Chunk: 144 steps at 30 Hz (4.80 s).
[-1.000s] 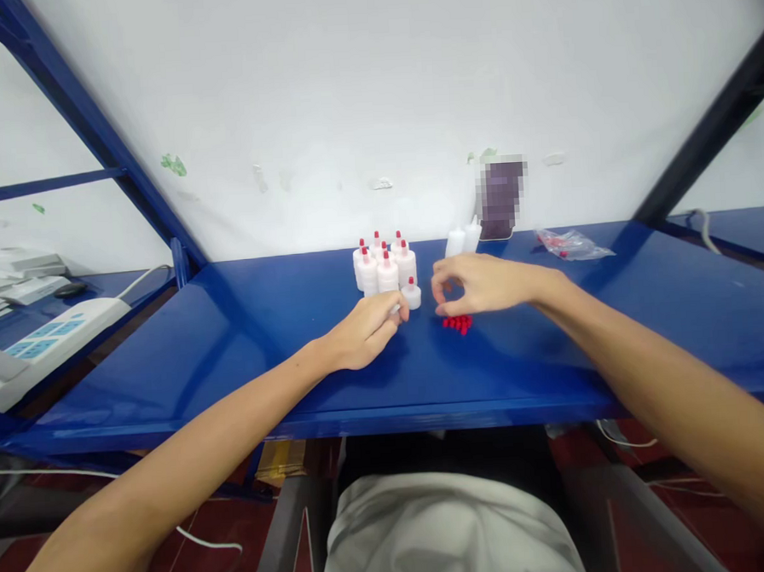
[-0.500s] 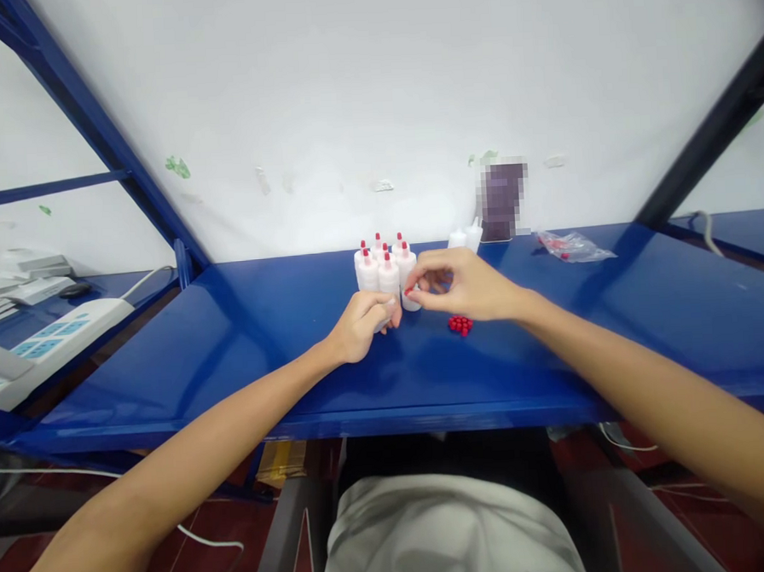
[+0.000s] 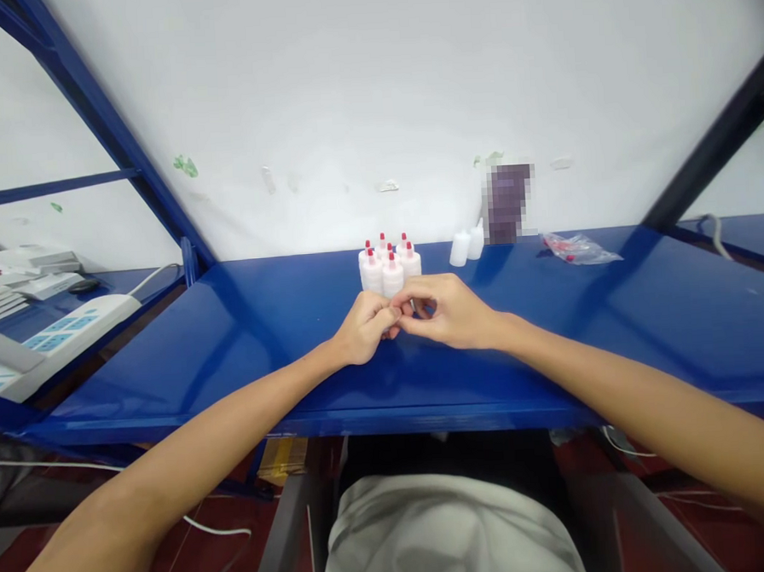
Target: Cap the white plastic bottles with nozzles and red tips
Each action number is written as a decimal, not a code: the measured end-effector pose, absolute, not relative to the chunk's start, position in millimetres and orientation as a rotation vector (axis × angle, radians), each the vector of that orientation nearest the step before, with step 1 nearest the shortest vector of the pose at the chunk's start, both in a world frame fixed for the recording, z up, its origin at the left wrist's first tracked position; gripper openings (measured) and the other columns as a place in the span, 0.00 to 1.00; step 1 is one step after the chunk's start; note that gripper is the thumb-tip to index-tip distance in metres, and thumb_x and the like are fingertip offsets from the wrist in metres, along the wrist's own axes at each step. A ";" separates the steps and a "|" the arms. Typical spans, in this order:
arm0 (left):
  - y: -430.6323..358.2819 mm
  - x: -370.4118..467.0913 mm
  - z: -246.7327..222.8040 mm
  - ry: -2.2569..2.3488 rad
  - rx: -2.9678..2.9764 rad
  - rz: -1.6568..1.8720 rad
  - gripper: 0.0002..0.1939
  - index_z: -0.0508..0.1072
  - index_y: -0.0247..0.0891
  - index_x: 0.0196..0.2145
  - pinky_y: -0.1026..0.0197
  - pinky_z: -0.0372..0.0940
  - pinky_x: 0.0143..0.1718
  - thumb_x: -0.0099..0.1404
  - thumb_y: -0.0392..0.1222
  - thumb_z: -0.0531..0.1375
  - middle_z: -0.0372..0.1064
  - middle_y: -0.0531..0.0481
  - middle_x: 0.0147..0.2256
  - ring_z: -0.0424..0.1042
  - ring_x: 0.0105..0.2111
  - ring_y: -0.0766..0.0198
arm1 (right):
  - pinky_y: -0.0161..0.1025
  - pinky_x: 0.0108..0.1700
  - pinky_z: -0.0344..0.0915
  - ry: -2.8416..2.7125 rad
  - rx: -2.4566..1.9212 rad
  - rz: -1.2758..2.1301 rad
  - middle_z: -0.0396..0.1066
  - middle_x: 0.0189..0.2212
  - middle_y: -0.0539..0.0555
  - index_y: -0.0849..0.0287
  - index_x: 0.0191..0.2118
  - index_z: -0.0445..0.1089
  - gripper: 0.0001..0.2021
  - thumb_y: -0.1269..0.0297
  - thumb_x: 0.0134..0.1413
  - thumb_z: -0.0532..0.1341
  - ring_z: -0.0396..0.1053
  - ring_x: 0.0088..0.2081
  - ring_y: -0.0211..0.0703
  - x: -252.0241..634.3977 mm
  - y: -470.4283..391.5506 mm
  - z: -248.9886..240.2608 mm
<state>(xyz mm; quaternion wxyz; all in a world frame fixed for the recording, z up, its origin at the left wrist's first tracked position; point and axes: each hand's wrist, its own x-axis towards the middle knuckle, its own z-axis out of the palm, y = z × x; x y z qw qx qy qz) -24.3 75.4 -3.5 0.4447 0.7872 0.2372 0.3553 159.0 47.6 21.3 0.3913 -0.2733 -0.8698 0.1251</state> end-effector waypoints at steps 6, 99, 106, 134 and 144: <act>82.1 -28.9 -2.9 0.677 2.049 0.974 0.22 0.68 0.35 0.27 0.68 0.57 0.21 0.71 0.51 0.47 0.62 0.54 0.20 0.61 0.18 0.70 | 0.36 0.28 0.60 -1.826 -0.904 0.283 0.69 0.25 0.49 0.58 0.35 0.68 0.04 0.64 0.54 0.61 0.64 0.25 0.36 180.3 60.0 35.9; 79.8 -29.5 3.9 0.553 2.255 0.647 0.17 0.76 0.33 0.33 0.63 0.63 0.38 0.70 0.43 0.51 0.73 0.47 0.33 0.69 0.32 0.64 | 0.39 0.36 0.56 -2.199 -1.233 0.040 0.74 0.34 0.55 0.59 0.50 0.71 0.17 0.58 0.63 0.53 0.65 0.32 0.43 189.2 78.0 31.8; 74.8 -27.7 5.5 0.597 2.280 0.642 0.22 0.72 0.34 0.32 0.65 0.61 0.37 0.75 0.51 0.48 0.71 0.49 0.30 0.68 0.31 0.66 | 0.41 0.41 0.57 -2.013 -1.148 0.442 0.69 0.33 0.54 0.59 0.30 0.67 0.09 0.59 0.56 0.56 0.64 0.35 0.44 209.3 77.6 50.2; 78.7 -29.4 1.7 0.591 2.389 0.610 0.27 0.71 0.34 0.27 0.65 0.58 0.33 0.75 0.49 0.42 0.64 0.53 0.23 0.62 0.24 0.68 | 0.37 0.31 0.58 -2.654 -1.270 0.748 0.71 0.28 0.52 0.59 0.32 0.77 0.10 0.58 0.50 0.64 0.63 0.29 0.38 220.1 71.9 55.0; 81.1 -27.3 -3.3 0.646 2.135 0.715 0.35 0.69 0.34 0.21 0.64 0.60 0.30 0.75 0.55 0.38 0.62 0.52 0.18 0.62 0.21 0.68 | 0.33 0.21 0.50 -2.127 -0.890 0.729 0.61 0.16 0.43 0.61 0.33 0.74 0.09 0.60 0.54 0.65 0.51 0.17 0.29 172.5 51.5 33.5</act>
